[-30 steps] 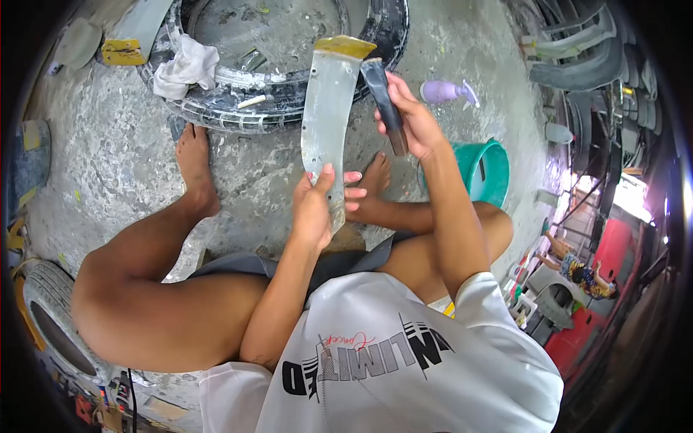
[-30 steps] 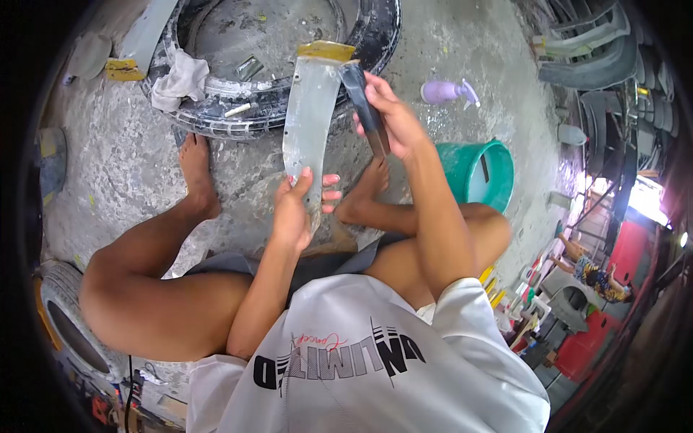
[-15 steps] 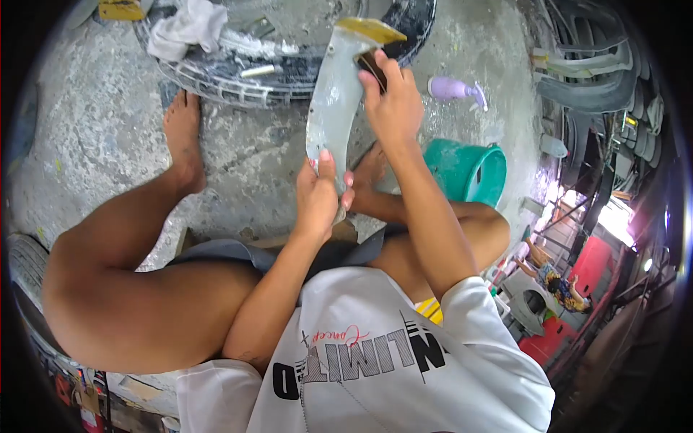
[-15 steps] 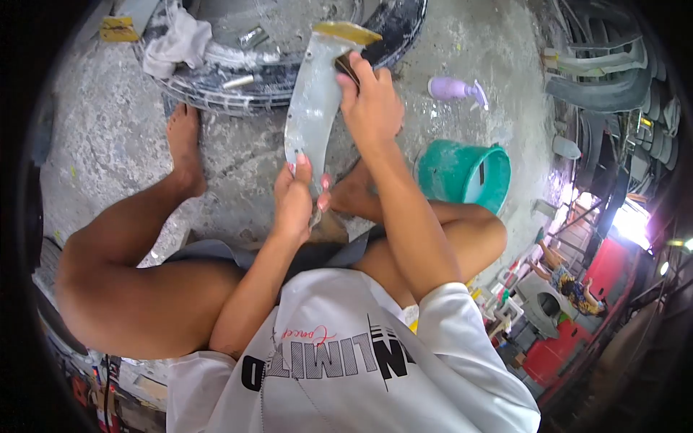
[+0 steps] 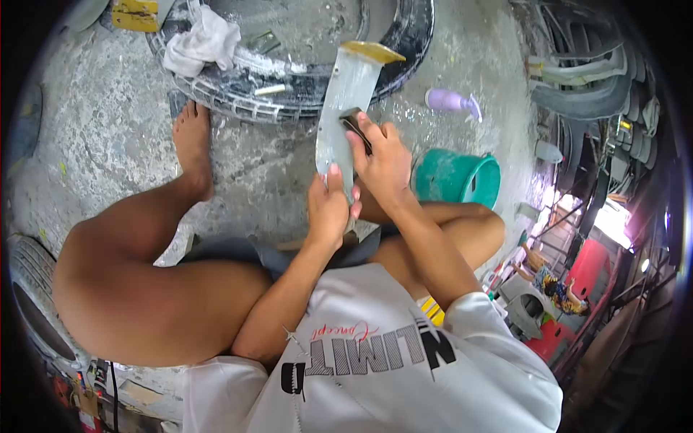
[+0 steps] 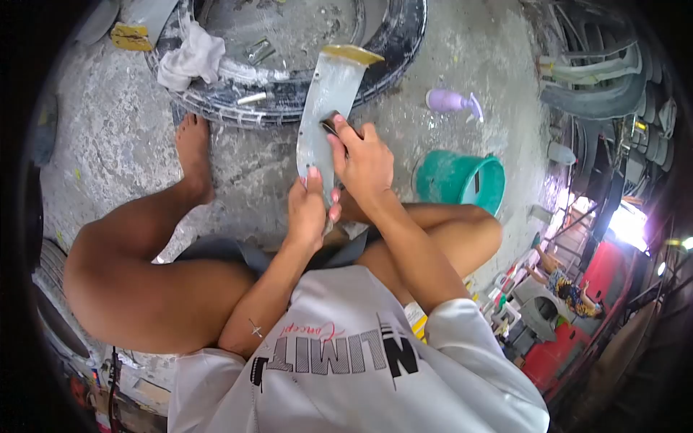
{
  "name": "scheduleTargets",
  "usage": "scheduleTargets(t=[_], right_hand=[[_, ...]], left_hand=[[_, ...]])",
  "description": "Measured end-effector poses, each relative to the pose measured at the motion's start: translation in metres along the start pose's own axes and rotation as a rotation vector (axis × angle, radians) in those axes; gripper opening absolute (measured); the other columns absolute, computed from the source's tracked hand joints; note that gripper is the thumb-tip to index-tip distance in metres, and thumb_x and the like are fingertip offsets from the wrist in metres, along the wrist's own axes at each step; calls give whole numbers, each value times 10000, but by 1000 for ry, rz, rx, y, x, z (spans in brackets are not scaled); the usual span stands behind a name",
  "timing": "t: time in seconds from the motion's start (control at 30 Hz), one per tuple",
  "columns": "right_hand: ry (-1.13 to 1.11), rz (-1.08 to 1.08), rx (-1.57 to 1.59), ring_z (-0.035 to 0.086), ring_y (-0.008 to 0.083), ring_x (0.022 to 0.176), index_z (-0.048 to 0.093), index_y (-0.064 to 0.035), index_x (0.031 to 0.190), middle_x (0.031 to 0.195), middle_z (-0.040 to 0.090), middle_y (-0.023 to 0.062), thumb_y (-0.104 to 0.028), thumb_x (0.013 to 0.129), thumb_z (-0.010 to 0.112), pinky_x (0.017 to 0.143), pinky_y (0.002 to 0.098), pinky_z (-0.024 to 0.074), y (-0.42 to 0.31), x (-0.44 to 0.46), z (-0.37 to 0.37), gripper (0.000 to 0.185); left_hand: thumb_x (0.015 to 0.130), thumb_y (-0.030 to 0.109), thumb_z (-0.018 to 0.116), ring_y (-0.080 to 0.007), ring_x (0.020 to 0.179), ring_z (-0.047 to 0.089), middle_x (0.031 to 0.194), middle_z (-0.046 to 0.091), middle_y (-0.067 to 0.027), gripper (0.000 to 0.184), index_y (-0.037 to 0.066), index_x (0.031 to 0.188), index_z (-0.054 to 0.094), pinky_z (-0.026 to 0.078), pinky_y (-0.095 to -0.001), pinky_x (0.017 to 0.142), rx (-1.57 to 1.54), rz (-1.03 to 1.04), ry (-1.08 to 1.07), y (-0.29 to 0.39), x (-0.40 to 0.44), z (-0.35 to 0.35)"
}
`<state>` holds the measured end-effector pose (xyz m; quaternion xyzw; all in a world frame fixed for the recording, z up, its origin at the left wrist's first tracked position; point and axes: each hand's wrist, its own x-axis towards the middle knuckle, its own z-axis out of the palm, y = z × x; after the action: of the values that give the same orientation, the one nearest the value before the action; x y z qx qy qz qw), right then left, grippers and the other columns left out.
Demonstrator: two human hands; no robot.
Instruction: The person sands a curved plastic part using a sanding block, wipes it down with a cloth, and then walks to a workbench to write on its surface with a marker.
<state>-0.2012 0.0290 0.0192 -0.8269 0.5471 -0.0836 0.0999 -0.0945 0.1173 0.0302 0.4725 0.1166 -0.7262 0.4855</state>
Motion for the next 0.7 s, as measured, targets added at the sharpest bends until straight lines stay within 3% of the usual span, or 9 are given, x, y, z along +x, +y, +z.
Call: scheduleTargets(t=[0.13, 0.23, 0.27, 0.33, 0.43, 0.57, 0.63, 0.7], right_hand=[[270, -44, -60, 658, 423, 712, 684, -197, 1226, 910, 609, 186, -288, 924, 682, 601, 497, 542, 9, 89, 15, 315], [182, -34, -66, 667, 414, 705, 683, -196, 1234, 938, 607, 200, -276, 928, 680, 591, 487, 538, 13, 53, 15, 316], [117, -62, -70, 672, 402, 755, 661, -174, 1246, 952, 624, 182, -295, 933, 682, 608, 486, 542, 8, 24, 11, 337], [-40, -62, -76, 683, 385, 816, 646, -142, 1243, 980, 642, 162, -296, 940, 681, 642, 473, 550, -1, 6, -3, 342], [74, -59, -189, 677, 378, 814, 658, -133, 1224, 955, 638, 155, -287, 938, 682, 652, 464, 549, 8, 76, 5, 325], [129, -89, -118, 649, 364, 779, 672, -150, 1211, 885, 612, 140, -274, 935, 688, 635, 457, 533, 9, 58, 11, 303], [11, -138, -73, 647, 351, 735, 691, -183, 1209, 842, 603, 122, -250, 914, 715, 628, 457, 528, -8, 13, -3, 303], [17, -245, -90, 654, 346, 740, 692, -174, 1200, 820, 607, 133, -250, 913, 714, 642, 458, 535, 6, 28, 2, 298]], left_hand=[[1100, 392, 417, -136, 484, 471, 747, 563, -84, 346, 54, 1108, 491, 392, -282, 415, 57, 50, -14, -8, 1, -6], [1102, 387, 415, -134, 487, 468, 752, 562, -82, 339, 56, 1090, 489, 390, -278, 413, 76, 48, 2, -7, 1, -6], [1104, 347, 408, -138, 514, 492, 739, 547, -80, 348, 9, 1089, 493, 393, -283, 403, 22, 32, 34, -8, 2, -2], [1103, 347, 409, -132, 544, 509, 746, 547, -77, 344, 15, 1082, 497, 405, -281, 404, -10, 82, 4, -4, 6, 1], [1102, 377, 411, -132, 506, 478, 750, 552, -78, 345, 42, 1080, 495, 401, -278, 414, 44, 61, -19, -6, 3, -2], [1101, 392, 410, -134, 486, 462, 751, 553, -84, 352, 48, 1087, 484, 398, -281, 419, 45, 19, -2, -4, 0, -1], [1104, 377, 401, -138, 482, 461, 750, 554, -92, 341, 45, 1087, 477, 394, -279, 418, -23, 75, -15, -3, 1, 4], [1107, 369, 394, -137, 473, 456, 747, 551, -86, 335, 46, 1118, 482, 389, -275, 411, 25, 28, 3, -2, 4, -3]])
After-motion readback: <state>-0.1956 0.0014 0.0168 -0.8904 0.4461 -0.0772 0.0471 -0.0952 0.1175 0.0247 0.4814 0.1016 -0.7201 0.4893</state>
